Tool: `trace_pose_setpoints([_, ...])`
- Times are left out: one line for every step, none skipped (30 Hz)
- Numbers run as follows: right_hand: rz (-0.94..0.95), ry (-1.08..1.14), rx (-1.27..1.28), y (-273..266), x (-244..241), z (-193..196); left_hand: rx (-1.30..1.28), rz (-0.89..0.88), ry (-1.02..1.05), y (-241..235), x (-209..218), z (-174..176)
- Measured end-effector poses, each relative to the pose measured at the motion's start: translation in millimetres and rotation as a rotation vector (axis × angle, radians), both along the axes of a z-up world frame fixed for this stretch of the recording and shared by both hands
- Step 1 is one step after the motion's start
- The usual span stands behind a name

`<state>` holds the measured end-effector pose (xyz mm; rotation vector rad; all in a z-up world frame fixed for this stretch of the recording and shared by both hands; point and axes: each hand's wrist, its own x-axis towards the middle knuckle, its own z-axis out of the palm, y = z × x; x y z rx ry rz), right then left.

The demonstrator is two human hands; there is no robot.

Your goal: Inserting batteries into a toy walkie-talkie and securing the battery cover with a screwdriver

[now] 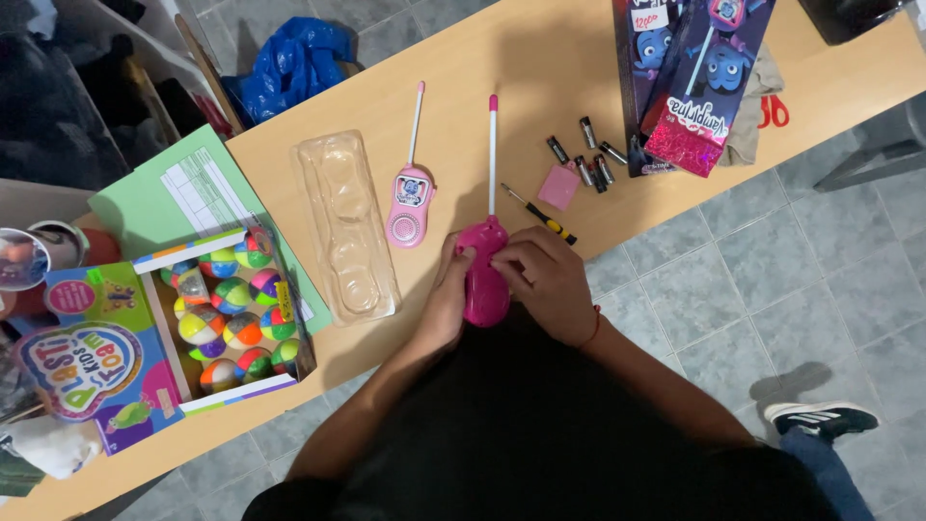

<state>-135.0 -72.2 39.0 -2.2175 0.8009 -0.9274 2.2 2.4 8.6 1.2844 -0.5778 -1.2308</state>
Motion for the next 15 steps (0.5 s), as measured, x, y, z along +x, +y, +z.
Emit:
trace_pose_setpoints([-0.001,0.0,0.0,0.8,0.6,-0.2,0.0,-0.001,0.0,0.7,-1.0,-1.9])
trace_pose_setpoints([-0.018,-0.005,0.027,1.7,1.2,-0.4,-0.009,0.008,-0.007,1.4,-2.1,-3.7])
trace_pose_setpoints([-0.034,-0.01,0.054,2.6,1.8,-0.7,-0.017,0.017,-0.013,2.1,-3.3,-5.6])
trace_pose_setpoints([-0.035,-0.01,0.054,3.3,2.4,-1.1,-0.017,0.016,-0.013,2.0,-3.2,-0.6])
trace_pose_setpoints([-0.041,-0.035,0.064,4.5,2.6,-1.4,-0.028,0.015,-0.023,2.3,-3.4,4.3])
trace_pose_setpoints([-0.047,-0.059,0.074,5.6,2.9,-1.7,-0.038,0.014,-0.032,2.5,-3.6,9.2])
trace_pose_setpoints([-0.048,-0.059,0.074,6.3,3.3,-0.1,-0.037,0.014,-0.032,1.9,-4.0,10.9])
trace_pose_setpoints([-0.054,-0.064,0.066,7.1,3.8,1.6,-0.046,0.011,-0.047,1.4,-4.4,12.7])
trace_pose_setpoints([-0.061,-0.069,0.057,8.0,4.5,3.3,-0.055,0.008,-0.062,1.0,-4.5,14.4])
trace_pose_setpoints([-0.061,-0.069,0.057,8.5,5.0,4.6,-0.055,0.007,-0.062,1.8,-4.0,18.2])
trace_pose_setpoints([-0.059,-0.075,0.042,9.0,5.3,5.9,-0.036,-0.009,-0.073,2.3,-3.5,22.1])
trace_pose_setpoints([-0.058,-0.081,0.028,9.4,5.4,7.2,-0.018,-0.025,-0.084,2.8,-3.1,25.9])
trace_pose_setpoints([-0.06,-0.081,0.028,9.2,5.3,5.5,-0.018,-0.027,-0.084,2.8,-3.9,27.4])
trace_pose_setpoints([-0.054,-0.084,0.037,9.0,5.2,3.8,-0.015,-0.027,-0.09,2.7,-4.8,28.8])
trace_pose_setpoints([-0.048,-0.087,0.048,9.0,5.0,2.1,-0.012,-0.028,-0.095,3.0,-5.7,30.3])
